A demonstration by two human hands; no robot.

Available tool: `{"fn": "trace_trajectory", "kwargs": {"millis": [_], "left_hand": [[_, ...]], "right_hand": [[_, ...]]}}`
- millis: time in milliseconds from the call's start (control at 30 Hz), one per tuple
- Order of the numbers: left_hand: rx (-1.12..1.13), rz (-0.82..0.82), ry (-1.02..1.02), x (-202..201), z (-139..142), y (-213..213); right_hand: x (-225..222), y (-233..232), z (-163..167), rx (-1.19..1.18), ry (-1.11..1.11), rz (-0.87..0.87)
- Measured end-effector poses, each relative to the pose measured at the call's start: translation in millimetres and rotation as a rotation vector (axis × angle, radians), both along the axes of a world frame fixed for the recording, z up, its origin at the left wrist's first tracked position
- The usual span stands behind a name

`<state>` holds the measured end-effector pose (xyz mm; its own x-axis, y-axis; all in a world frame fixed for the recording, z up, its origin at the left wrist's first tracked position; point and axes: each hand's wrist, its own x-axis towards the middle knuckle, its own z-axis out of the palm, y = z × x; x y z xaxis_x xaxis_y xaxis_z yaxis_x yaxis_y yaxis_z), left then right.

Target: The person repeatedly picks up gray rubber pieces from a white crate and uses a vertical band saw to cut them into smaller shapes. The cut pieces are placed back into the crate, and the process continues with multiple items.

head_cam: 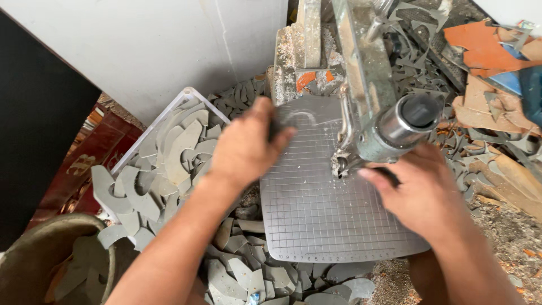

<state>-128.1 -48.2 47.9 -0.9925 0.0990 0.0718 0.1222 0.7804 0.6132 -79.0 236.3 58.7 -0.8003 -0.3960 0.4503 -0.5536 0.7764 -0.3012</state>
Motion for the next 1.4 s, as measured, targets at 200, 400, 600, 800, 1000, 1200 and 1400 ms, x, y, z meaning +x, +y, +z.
{"fn": "trace_trajectory", "kwargs": {"millis": [200,400,600,800,1000,1200,1400], "left_hand": [[0.166,0.333,-0.263,-7.9,-38.4,-138.2],[0.043,0.475,-0.222,34.9,-77.4,-217.4],[-0.068,0.269,-0.363,49.2,-96.4,-212.1],[-0.251,0.178,-0.572,59.7,-108.6,-215.3],[-0.237,0.259,-0.634,84.4,-117.7,-240.6],[-0.209,0.214,-0.470,107.6,-117.8,-241.5],[-0.329,0.153,-0.069,120.5,-90.7,-198.6]], "right_hand": [[-7.1,75.9,-5.5,0.193,-0.176,-0.619],[-26.5,159.4,-50.3,0.274,-0.587,-0.848],[-7.6,172.5,-80.7,0.236,-0.729,-0.846],[-4.3,90.7,-114.8,0.630,-1.031,-0.477],[54.7,13.5,-208.8,0.815,-1.370,-0.295],[131.3,-11.4,-239.0,0.795,-1.068,-0.545],[119.1,5.3,-223.2,0.715,-1.401,-0.481]]}}
